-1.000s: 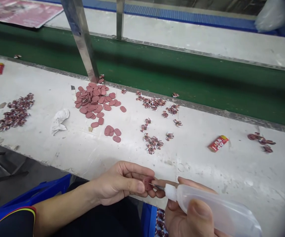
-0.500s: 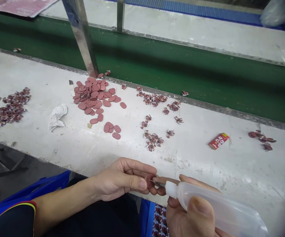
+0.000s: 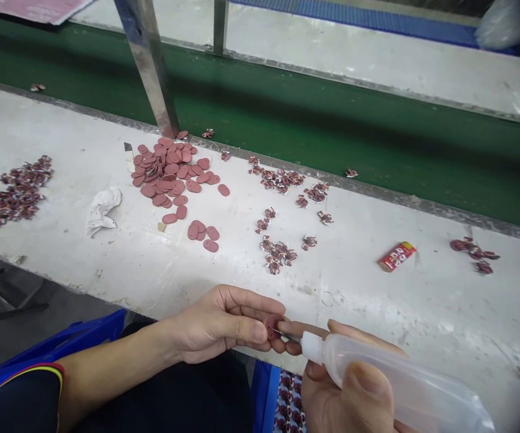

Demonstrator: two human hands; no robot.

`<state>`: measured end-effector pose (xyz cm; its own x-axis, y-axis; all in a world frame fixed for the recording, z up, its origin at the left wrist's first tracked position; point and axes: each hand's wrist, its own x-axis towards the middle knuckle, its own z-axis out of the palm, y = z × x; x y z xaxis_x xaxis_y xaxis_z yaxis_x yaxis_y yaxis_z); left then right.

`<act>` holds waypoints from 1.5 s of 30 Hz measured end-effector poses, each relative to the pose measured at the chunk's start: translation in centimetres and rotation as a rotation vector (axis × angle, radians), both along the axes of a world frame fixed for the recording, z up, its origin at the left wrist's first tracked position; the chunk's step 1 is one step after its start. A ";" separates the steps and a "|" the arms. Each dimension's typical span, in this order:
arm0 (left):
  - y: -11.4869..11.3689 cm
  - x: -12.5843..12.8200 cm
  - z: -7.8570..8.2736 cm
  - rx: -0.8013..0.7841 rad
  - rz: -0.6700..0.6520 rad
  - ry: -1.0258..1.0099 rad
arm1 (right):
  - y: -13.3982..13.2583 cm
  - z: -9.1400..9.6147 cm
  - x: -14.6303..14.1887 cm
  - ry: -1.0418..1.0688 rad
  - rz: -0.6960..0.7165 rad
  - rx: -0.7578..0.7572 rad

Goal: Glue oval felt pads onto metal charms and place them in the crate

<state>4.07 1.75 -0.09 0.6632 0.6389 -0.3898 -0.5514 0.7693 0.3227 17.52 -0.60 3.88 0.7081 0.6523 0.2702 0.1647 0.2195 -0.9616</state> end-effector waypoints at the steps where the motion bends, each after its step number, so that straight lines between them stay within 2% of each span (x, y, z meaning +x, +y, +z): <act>1: 0.0 0.0 0.0 -0.002 0.000 0.003 | 0.0 0.0 -0.1 -0.010 -0.008 0.001; 4: 0.0 -0.1 -0.1 -0.003 -0.002 0.003 | -0.1 0.0 -0.1 -0.028 -0.022 -0.009; 11: -0.1 -0.2 -0.2 -0.005 -0.016 -0.004 | -0.7 0.0 0.5 0.044 0.045 -0.115; 19: -0.1 -0.2 -0.1 -0.044 -0.028 0.022 | -0.6 -0.2 0.5 0.003 0.028 -0.091; 23: -0.1 -0.2 -0.2 -0.047 -0.020 0.019 | -0.6 -0.4 0.1 0.023 0.025 -0.032; 26: -0.1 -0.3 -0.2 -0.038 -0.013 0.014 | -0.6 -0.3 0.4 0.064 0.032 -0.055; 28: -0.1 -0.3 -0.1 -0.027 -0.009 0.008 | -0.3 -0.3 1.3 0.235 0.149 -0.118; 30: 0.0 -0.4 0.0 -0.011 -0.004 0.010 | 0.4 -0.7 2.6 0.578 0.341 -0.184; 32: 0.2 -0.4 0.1 0.001 0.005 0.016 | 1.3 -1.8 4.0 0.928 0.513 -0.250; 34: 0.3 -0.5 0.2 0.000 0.021 0.022 | 2.2 -3.6 5.0 1.143 0.608 -0.305; 37: 0.5 -0.7 0.1 -0.020 0.047 0.063 | 2.6 -6.2 5.6 1.223 0.670 -0.331; 39: 0.6 -1.1 0.1 -0.038 0.060 0.114 | 1.9 -7.0 5.8 1.234 0.697 -0.345; 41: 0.8 -1.7 0.1 -0.060 0.076 0.170 | 0.5 -6.7 6.4 1.240 0.734 -0.373; 43: 1.0 -2.4 0.2 -0.089 0.110 0.226 | -1.1 -5.3 7.8 1.221 0.799 -0.405; 45: 1.3 -3.2 0.3 -0.119 0.158 0.278 | -1.6 -3.6 10.3 1.005 0.831 -0.479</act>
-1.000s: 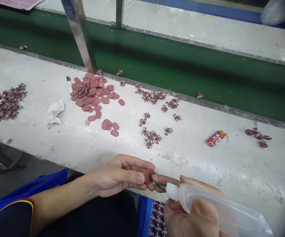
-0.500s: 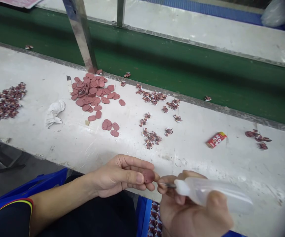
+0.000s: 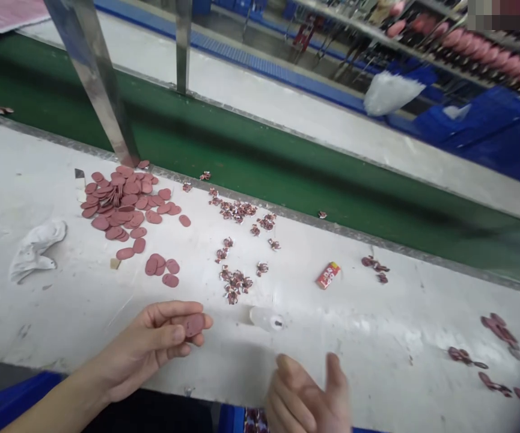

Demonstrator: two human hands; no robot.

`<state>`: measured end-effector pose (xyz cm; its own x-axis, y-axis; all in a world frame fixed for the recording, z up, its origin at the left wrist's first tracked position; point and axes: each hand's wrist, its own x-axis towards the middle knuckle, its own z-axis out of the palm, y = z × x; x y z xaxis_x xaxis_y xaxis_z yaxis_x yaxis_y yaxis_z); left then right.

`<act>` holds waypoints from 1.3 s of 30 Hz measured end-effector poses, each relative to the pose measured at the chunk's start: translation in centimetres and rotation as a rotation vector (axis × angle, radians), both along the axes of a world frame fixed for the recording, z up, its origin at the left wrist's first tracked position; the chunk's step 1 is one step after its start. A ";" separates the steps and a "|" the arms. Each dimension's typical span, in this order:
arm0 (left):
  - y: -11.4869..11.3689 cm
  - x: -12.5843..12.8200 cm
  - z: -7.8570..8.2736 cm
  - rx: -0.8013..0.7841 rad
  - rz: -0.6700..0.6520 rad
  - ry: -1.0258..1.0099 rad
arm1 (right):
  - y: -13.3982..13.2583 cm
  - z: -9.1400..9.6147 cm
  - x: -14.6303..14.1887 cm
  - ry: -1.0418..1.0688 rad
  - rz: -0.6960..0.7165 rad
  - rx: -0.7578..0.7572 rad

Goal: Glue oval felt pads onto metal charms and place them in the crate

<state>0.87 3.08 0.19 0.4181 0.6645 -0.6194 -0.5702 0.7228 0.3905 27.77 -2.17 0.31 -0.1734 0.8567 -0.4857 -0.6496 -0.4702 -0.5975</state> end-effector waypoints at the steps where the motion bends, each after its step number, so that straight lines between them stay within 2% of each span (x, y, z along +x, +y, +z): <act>1: 0.2 -0.3 0.0 -0.012 0.030 0.025 | 0.5 0.8 1.5 -0.211 0.018 0.035; 3: 0.4 -0.8 0.2 -0.036 0.082 0.063 | 3.5 2.1 4.8 -0.859 0.007 0.102; 4: 0.5 -0.9 0.3 -0.044 0.103 0.077 | 6.0 2.4 6.5 -1.027 -0.030 0.123; 7: 0.5 -0.9 0.7 -0.053 0.146 0.091 | 15.7 2.4 10.4 -1.317 -0.087 0.146; 10: 0.1 -0.8 1.0 -0.046 0.181 0.105 | 25.0 2.1 12.8 -1.573 -0.090 0.122; 12: -0.2 -1.1 1.0 -0.043 0.221 0.122 | 29.3 2.2 13.5 -1.688 -0.021 0.114; 14: -0.3 -1.5 0.8 -0.048 0.271 0.134 | 31.8 2.6 13.9 -1.769 0.066 0.112; 16: -0.3 -2.1 0.5 -0.065 0.314 0.145 | 33.0 3.0 13.8 -1.828 0.147 0.117; 19: 0.0 -2.8 0.2 -0.100 0.362 0.178 | 33.0 3.2 12.4 -1.869 0.264 0.181; 24: 0.9 -3.2 0.7 -0.116 0.381 0.218 | 29.8 2.6 7.1 -1.749 0.600 0.507; 27: 1.4 -3.1 1.3 -0.080 0.354 0.206 | 28.9 3.1 3.8 -1.745 0.686 0.649; 29: 1.6 -2.9 1.5 -0.046 0.341 0.200 | 29.8 3.6 1.8 -1.792 0.649 0.698; 32: 1.6 -2.4 1.5 -0.009 0.337 0.172 | 32.8 3.9 -1.4 -1.867 0.625 0.754; 36: 1.2 -1.6 0.8 0.004 0.311 0.097 | 36.7 2.8 -5.6 -1.966 0.719 0.759; 39: 0.8 -1.4 0.2 0.020 0.309 0.061 | 37.8 2.1 -7.4 -2.011 0.790 0.778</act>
